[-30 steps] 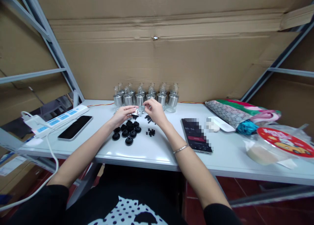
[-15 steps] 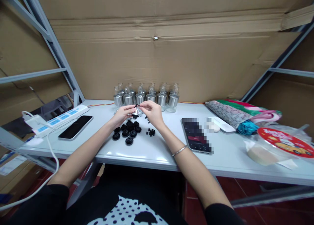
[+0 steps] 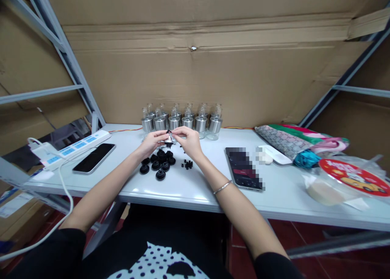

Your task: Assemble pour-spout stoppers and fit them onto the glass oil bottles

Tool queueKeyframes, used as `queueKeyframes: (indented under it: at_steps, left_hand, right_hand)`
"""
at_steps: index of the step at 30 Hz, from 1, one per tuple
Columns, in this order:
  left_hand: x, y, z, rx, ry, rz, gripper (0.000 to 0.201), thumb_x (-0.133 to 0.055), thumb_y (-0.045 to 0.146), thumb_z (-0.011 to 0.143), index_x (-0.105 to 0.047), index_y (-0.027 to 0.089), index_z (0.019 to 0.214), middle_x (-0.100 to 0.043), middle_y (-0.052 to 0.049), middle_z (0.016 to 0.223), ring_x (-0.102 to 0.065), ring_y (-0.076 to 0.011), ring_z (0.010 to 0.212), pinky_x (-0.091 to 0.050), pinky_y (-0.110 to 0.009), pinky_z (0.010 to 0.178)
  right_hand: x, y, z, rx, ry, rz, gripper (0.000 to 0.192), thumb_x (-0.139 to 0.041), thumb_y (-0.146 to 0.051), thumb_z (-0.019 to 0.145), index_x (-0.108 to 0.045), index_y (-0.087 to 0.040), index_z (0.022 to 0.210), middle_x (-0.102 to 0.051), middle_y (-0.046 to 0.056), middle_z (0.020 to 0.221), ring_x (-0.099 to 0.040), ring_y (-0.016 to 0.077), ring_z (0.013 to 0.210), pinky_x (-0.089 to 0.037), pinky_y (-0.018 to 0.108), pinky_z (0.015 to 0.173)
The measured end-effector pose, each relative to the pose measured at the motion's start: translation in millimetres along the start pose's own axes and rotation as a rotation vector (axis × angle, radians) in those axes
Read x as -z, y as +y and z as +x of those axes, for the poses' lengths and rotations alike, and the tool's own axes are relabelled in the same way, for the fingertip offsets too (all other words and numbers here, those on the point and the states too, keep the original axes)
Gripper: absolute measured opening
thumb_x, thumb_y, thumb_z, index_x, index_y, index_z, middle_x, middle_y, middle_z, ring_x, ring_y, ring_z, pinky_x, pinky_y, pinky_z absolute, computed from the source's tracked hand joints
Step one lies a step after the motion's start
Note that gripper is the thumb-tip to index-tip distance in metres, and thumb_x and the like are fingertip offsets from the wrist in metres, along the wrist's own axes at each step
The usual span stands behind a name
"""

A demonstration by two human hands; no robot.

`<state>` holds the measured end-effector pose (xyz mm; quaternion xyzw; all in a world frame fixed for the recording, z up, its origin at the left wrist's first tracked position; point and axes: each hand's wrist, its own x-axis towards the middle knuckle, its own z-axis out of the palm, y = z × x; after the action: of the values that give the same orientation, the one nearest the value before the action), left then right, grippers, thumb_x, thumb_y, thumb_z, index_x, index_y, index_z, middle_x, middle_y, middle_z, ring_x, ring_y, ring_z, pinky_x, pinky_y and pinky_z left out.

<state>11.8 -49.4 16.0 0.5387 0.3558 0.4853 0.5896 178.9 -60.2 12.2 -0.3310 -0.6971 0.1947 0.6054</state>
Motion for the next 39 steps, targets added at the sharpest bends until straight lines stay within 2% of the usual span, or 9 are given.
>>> queueKeyframes:
  at_steps: [7,19,27,29,34,36,39]
  left_hand:
    - [0.6,0.8,-0.4,-0.021,0.005,0.015,0.050,-0.078,0.032,0.060,-0.067,0.017,0.106,-0.068,-0.004,0.081,-0.059,-0.0125,0.073,-0.041,-0.026,0.069]
    - [1.2,-1.0,1.5,-0.077,0.042,0.035,0.043,-0.078,0.032,0.059,-0.070,0.017,0.098,-0.067,-0.003,0.077,-0.059,-0.0128,0.072,-0.043,-0.026,0.069]
    - [1.0,-0.1,2.1,-0.098,0.121,0.062,0.041,-0.077,0.032,0.059,-0.071,0.014,0.095,-0.069,-0.004,0.078,-0.056,-0.0112,0.068,-0.042,-0.025,0.067]
    - [1.3,-0.9,3.2,-0.121,0.122,0.061,0.043,-0.078,0.032,0.058,-0.071,0.013,0.095,-0.069,-0.004,0.078,-0.057,-0.0120,0.069,-0.044,-0.026,0.069]
    - [2.8,-3.9,6.7,-0.179,0.143,0.063,0.046,-0.078,0.033,0.057,-0.071,0.012,0.097,-0.071,-0.005,0.083,-0.059,-0.0131,0.072,-0.046,-0.027,0.073]
    - [2.8,-4.7,7.1,-0.206,0.154,0.078,0.045,-0.077,0.033,0.057,-0.070,0.012,0.097,-0.071,-0.006,0.083,-0.060,-0.0134,0.072,-0.047,-0.027,0.072]
    - [1.7,-4.6,6.0,-0.235,0.144,0.100,0.044,-0.077,0.033,0.057,-0.070,0.012,0.096,-0.071,-0.006,0.081,-0.060,-0.0136,0.070,-0.047,-0.026,0.069]
  right_hand:
    - [-0.6,2.2,-0.3,0.005,-0.035,-0.016,0.011,-0.067,-0.029,0.072,-0.071,-0.020,0.076,-0.070,0.004,0.086,-0.066,0.0166,0.079,-0.056,0.032,0.076]
    - [-0.4,-2.3,-1.1,0.056,-0.024,-0.062,0.008,-0.062,-0.024,0.075,-0.068,-0.019,0.076,-0.069,0.005,0.083,-0.065,0.0162,0.077,-0.055,0.031,0.073]
    - [0.3,-7.5,-1.0,0.052,-0.023,-0.135,0.007,-0.058,-0.021,0.076,-0.063,-0.018,0.077,-0.065,0.003,0.078,-0.061,0.0140,0.070,-0.053,0.029,0.069]
    - [-0.5,-7.1,-0.9,0.050,-0.034,-0.163,0.012,-0.060,-0.025,0.075,-0.061,-0.017,0.083,-0.063,0.004,0.081,-0.060,0.0150,0.074,-0.052,0.030,0.070]
    - [-6.2,-0.2,-4.2,-0.042,-0.187,-0.139,0.051,-0.069,-0.039,0.069,-0.049,-0.018,0.111,-0.060,0.005,0.089,-0.061,0.0186,0.082,-0.053,0.035,0.072]
    - [-8.6,1.6,-6.6,-0.083,-0.237,-0.096,0.055,-0.066,-0.039,0.072,-0.043,-0.019,0.117,-0.060,0.005,0.088,-0.062,0.0181,0.081,-0.054,0.035,0.071]
    - [-10.7,0.6,-9.4,-0.110,-0.265,-0.062,0.049,-0.061,-0.037,0.076,-0.041,-0.020,0.117,-0.058,0.005,0.090,-0.061,0.0162,0.076,-0.054,0.033,0.069]
